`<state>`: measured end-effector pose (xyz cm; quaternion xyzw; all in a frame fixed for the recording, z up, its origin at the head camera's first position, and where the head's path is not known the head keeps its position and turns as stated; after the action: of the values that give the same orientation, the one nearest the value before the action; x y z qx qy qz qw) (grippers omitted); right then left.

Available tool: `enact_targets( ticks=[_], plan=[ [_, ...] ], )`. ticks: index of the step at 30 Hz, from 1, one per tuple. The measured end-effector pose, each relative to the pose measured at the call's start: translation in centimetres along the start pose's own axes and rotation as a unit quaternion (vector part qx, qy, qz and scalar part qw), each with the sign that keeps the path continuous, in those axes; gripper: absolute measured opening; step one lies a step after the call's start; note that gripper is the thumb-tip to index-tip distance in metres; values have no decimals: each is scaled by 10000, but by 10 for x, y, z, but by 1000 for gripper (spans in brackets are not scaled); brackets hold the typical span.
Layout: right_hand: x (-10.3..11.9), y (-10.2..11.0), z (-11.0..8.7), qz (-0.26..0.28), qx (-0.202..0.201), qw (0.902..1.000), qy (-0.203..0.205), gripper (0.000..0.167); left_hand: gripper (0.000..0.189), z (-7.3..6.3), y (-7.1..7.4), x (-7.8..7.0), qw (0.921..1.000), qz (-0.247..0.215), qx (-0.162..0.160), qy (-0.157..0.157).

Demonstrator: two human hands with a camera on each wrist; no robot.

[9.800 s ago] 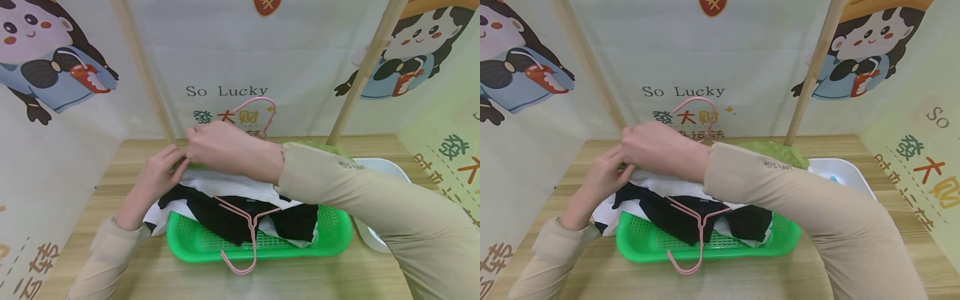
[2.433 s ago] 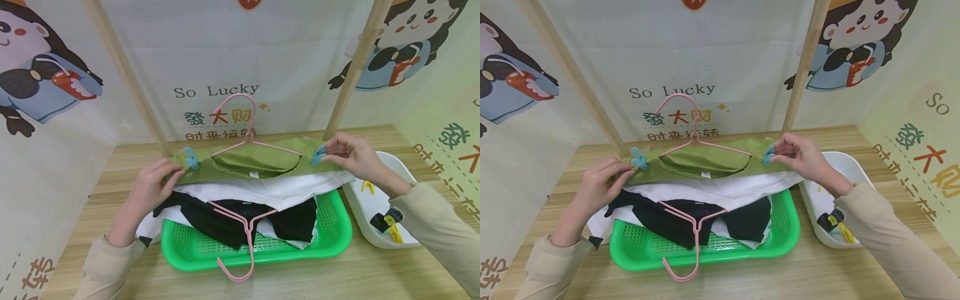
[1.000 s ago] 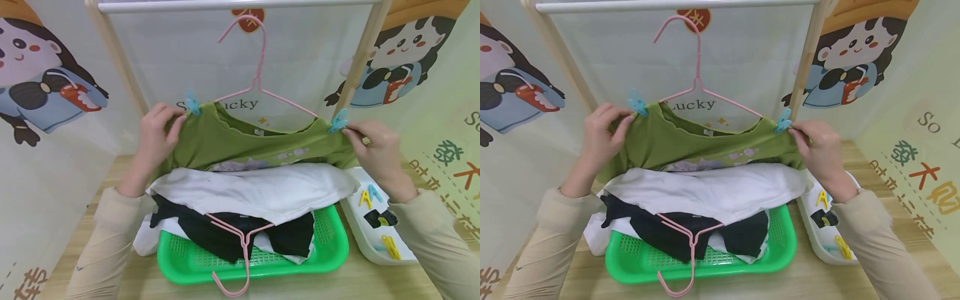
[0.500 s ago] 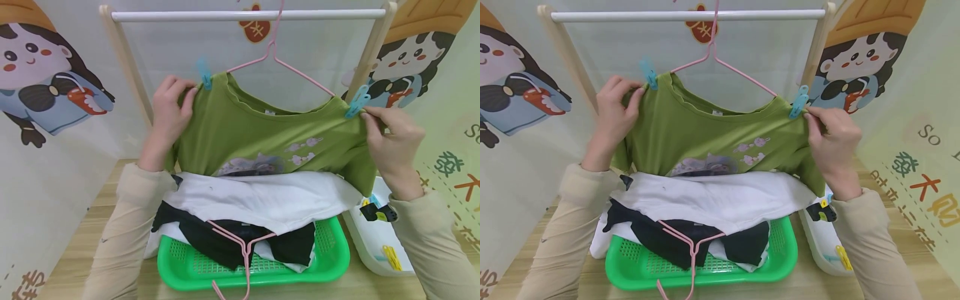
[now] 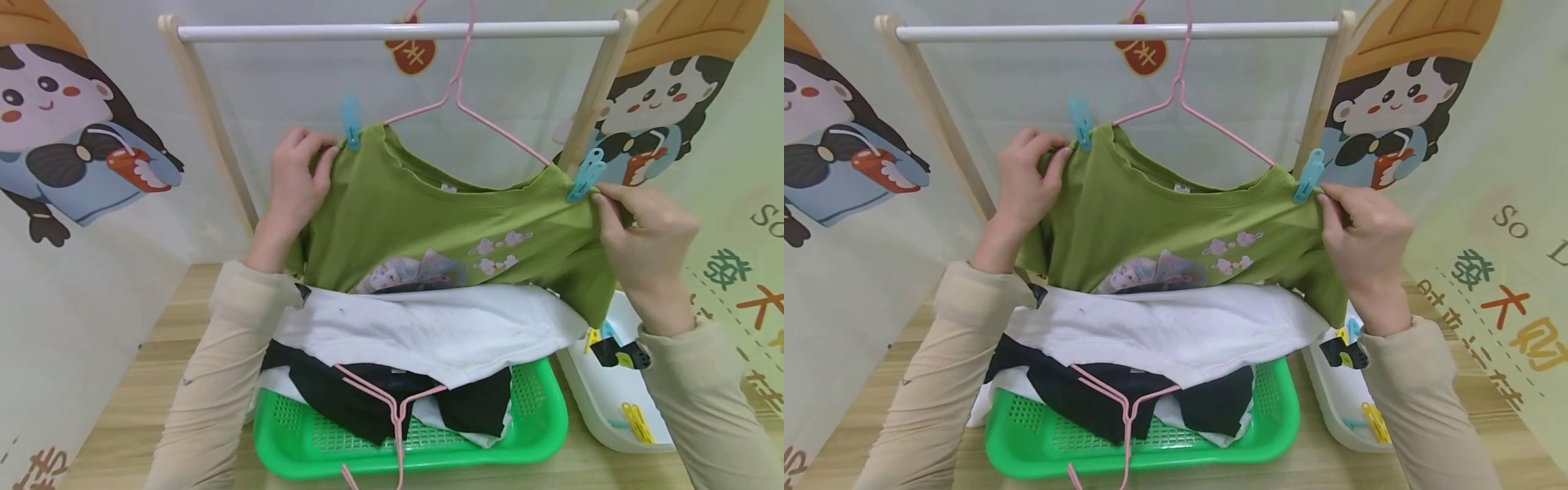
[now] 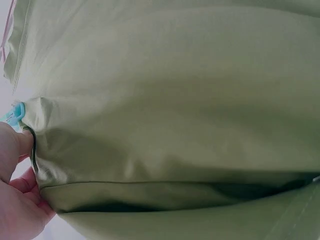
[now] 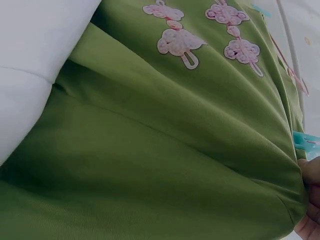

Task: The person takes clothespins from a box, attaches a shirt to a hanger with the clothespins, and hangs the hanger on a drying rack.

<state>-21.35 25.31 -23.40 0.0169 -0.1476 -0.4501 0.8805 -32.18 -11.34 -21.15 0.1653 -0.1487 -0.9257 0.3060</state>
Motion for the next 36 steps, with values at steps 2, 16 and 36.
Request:
enact_targets(
  ticks=[2, 16, 36],
  plan=[
    [-1, 1, -3, -11, 64, 10000, 63, 11, 14, -2, -2, 1, 10000, -44, 37, 54],
    [-12, 0, -16, 291, 88, 9995, 10, 8, 18, -16, -16, 9, 9962, -158, 642, 575],
    [-13, -1, -16, 836, 289, 9955, -325, 12, 14, -19, 3, -1, 9887, -971, 1116, 257]
  ],
)
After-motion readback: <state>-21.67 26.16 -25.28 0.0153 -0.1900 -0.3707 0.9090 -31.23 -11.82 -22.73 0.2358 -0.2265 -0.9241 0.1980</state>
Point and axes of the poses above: each hand's wrist, its own z-axis towards the middle knuckle, its own y-axis out of the back of the hand, x = y × z, the point moved 1 cm from there along z, towards the middle knuckle, and after that the axes turned 2 degrees about -x, right-handed, at the moved point
